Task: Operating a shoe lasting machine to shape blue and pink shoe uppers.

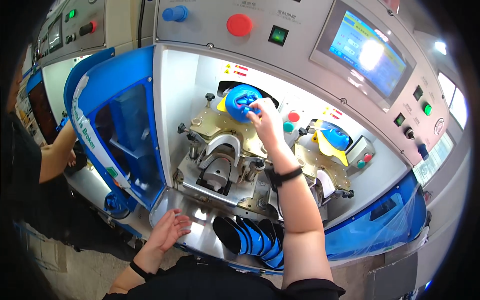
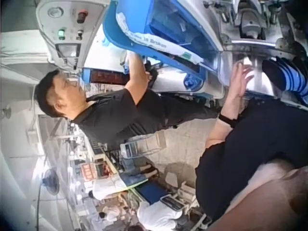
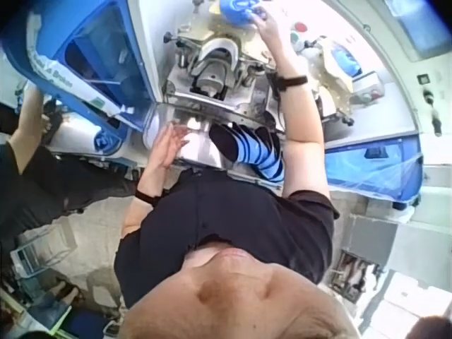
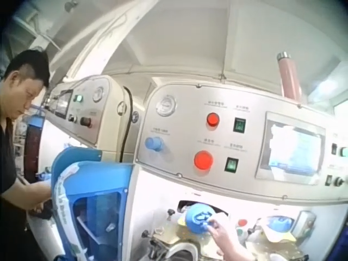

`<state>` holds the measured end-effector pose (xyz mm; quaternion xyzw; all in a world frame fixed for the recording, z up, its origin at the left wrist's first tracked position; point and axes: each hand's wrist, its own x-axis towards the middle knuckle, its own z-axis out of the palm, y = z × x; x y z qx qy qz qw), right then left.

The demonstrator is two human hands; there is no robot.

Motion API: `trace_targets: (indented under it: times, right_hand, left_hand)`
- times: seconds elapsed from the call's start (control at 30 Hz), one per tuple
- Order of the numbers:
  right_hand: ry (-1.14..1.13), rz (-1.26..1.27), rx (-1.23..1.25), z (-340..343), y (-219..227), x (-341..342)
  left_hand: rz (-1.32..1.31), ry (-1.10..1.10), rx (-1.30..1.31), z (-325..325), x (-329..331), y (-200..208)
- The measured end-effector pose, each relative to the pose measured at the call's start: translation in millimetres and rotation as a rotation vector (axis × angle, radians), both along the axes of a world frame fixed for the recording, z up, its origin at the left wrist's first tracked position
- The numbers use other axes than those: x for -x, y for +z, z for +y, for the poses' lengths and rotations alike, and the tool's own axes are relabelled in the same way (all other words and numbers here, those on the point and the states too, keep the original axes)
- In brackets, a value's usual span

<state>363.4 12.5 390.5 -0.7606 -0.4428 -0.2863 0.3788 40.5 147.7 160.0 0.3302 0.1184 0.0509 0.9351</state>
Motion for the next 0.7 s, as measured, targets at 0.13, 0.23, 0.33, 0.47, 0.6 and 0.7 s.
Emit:
trace_targets:
  times: [0.13,0.23,0.33,0.47,0.6,0.7]
  right_hand:
    - [-0.222,0.055,-0.260,7,-16,-21]
    - [-0.351,-0.198,-0.301,-8,-50,0]
    - [-0.635,0.054,-0.173,-29,-82,19]
    - [-0.603,0.187,-0.020,-38,-85,1]
    - [-0.591,0.162,0.018,-46,-79,2]
    - [-0.429,0.143,-0.102,-66,-90,40]
  left_hand:
    - [-0.022,-0.027,-0.078,10,0,-4]
    - [0.029,-0.018,-0.064,24,1,-9]
    - [0.063,-0.044,-0.031,34,-1,-18]
    - [0.088,-0.136,-0.007,31,-13,-24]
    - [0.086,-0.247,-0.058,22,-30,-32]
    - [0.159,-0.308,-0.191,20,-40,-49]
